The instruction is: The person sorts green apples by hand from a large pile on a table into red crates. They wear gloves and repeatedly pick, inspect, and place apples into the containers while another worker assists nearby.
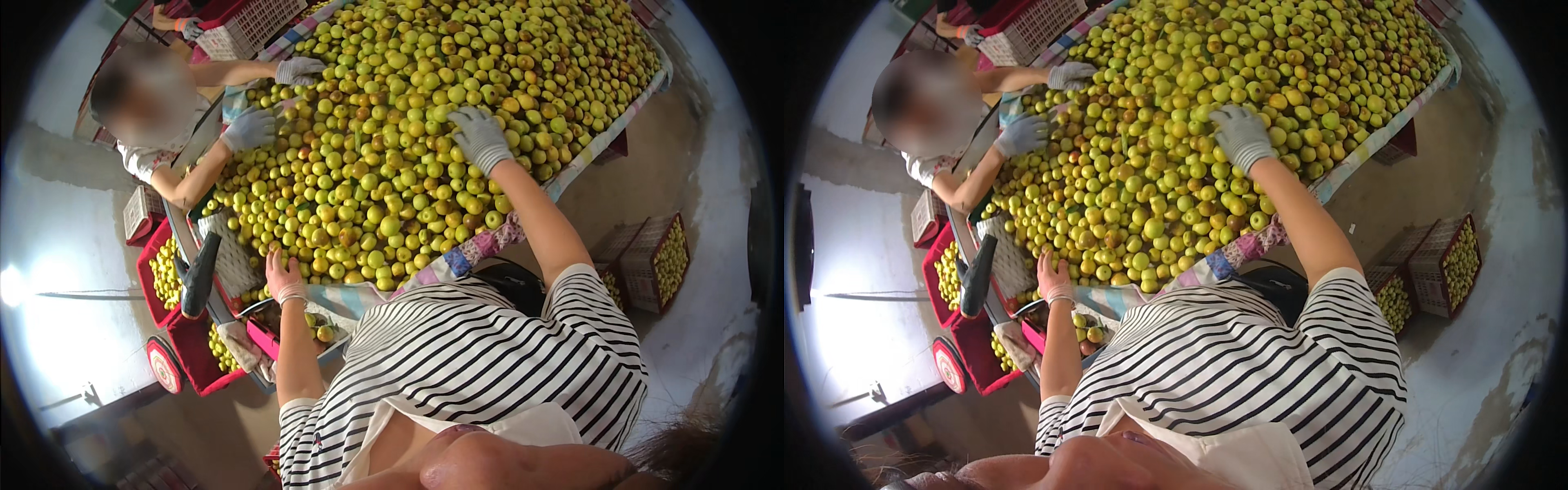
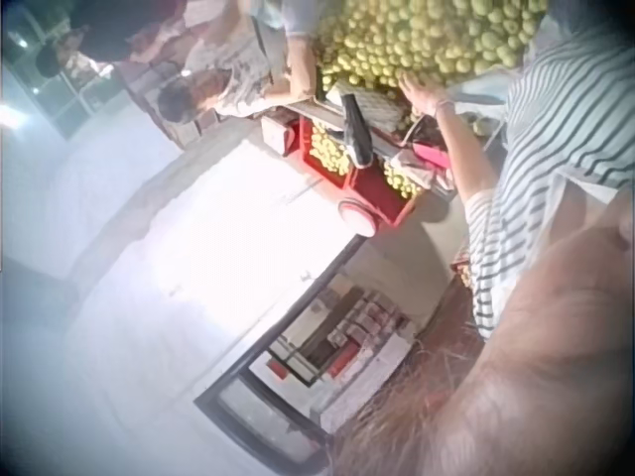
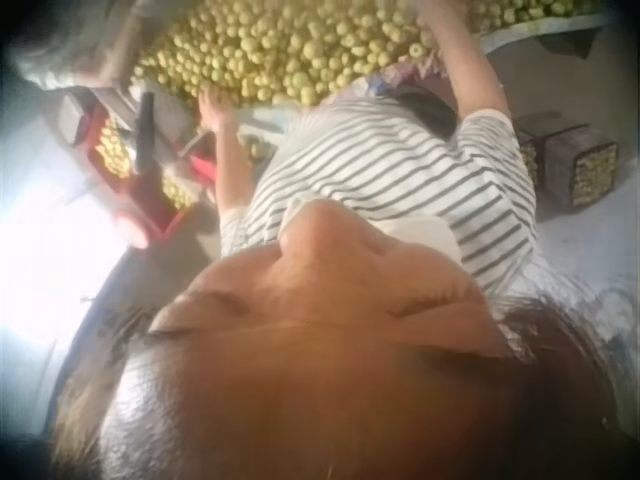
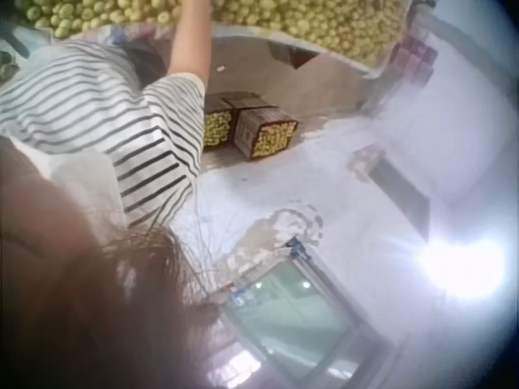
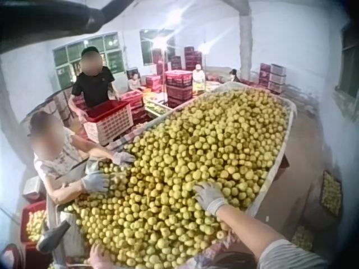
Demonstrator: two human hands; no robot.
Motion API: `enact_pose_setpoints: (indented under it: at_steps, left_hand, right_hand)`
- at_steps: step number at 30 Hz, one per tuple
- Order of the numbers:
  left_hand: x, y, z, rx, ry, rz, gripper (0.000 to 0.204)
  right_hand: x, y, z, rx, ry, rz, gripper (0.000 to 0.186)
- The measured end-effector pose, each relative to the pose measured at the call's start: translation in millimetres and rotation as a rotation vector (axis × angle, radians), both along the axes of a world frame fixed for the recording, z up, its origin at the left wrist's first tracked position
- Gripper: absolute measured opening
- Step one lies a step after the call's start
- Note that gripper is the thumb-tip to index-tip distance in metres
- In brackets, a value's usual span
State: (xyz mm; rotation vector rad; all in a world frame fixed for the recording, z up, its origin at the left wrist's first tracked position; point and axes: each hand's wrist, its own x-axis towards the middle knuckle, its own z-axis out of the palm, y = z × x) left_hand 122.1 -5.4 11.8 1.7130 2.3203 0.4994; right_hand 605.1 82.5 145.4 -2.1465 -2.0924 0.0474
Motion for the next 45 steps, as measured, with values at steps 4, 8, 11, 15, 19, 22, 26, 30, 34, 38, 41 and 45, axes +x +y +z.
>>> enact_pose_setpoints:
  at_steps: [4, 8, 11, 15, 19, 22, 26, 30, 34, 38, 41, 45]
  left_hand:
    - [1.5, 0.8, 2.1, -0.041, -0.003, 0.022, 0.044]
    - [-4.9, -5.5, -1.8, -0.005, 0.04, 0.004, 0.044]
    - [-5.1, -2.3, -4.8, 0.049, 0.022, -0.026, 0.043]
    - [-1.6, 1.7, -5.3, 0.044, 0.03, -0.038, 0.042]
    - [-8.7, -3.2, -9.4, 0.027, 0.081, -0.021, 0.042]
    - [-5.6, -2.4, -10.3, 0.043, 0.056, -0.032, 0.041]
    - [0.7, 3.9, -1.7, 0.011, 0.064, -0.008, 0.04]
    - [-2.4, -1.7, 0.3, 0.012, 0.048, 0.003, 0.04]
    - [-1.1, -1.1, -1.3, 0.025, 0.019, 0.009, 0.04]
    - [0.0, 2.3, 0.2, 0.024, 0.035, -0.02, 0.038]
    - [-1.6, -0.3, 1.1, 0.015, 0.027, -0.005, 0.038]
    - [1.1, 0.8, 3.1, -0.001, 0.016, 0.014, 0.04]
  right_hand:
    - [-39.9, -2.2, 4.2, -0.265, 0.023, 0.269, 0.026]
    - [-8.7, 37.6, 29.7, -0.282, 0.272, 0.002, 0.027]
    - [56.0, 55.3, 24.6, -0.138, -0.138, -0.156, 0.037]
    - [56.8, 67.8, 24.5, -0.342, -0.268, -0.243, 0.046]
    - [41.9, 92.1, 45.6, -0.59, 0.037, -0.249, 0.057]
    - [39.4, 93.2, 40.5, -0.705, -0.067, -0.275, 0.055]
    - [26.6, 80.9, -3.4, -0.542, -0.315, -0.129, 0.053]
    - [-13.4, 68.2, -16.0, -0.509, -0.198, -0.194, 0.049]
    - [-39.7, 54.0, -15.0, -0.558, -0.221, 0.015, 0.042]
    - [-60.0, 42.9, -29.1, -0.462, -0.28, 0.152, 0.049]
    - [-80.6, 41.4, -43.7, -0.414, -0.119, 0.171, 0.057]
    - [-104.0, 43.0, -63.8, -0.353, -0.266, 0.299, 0.053]
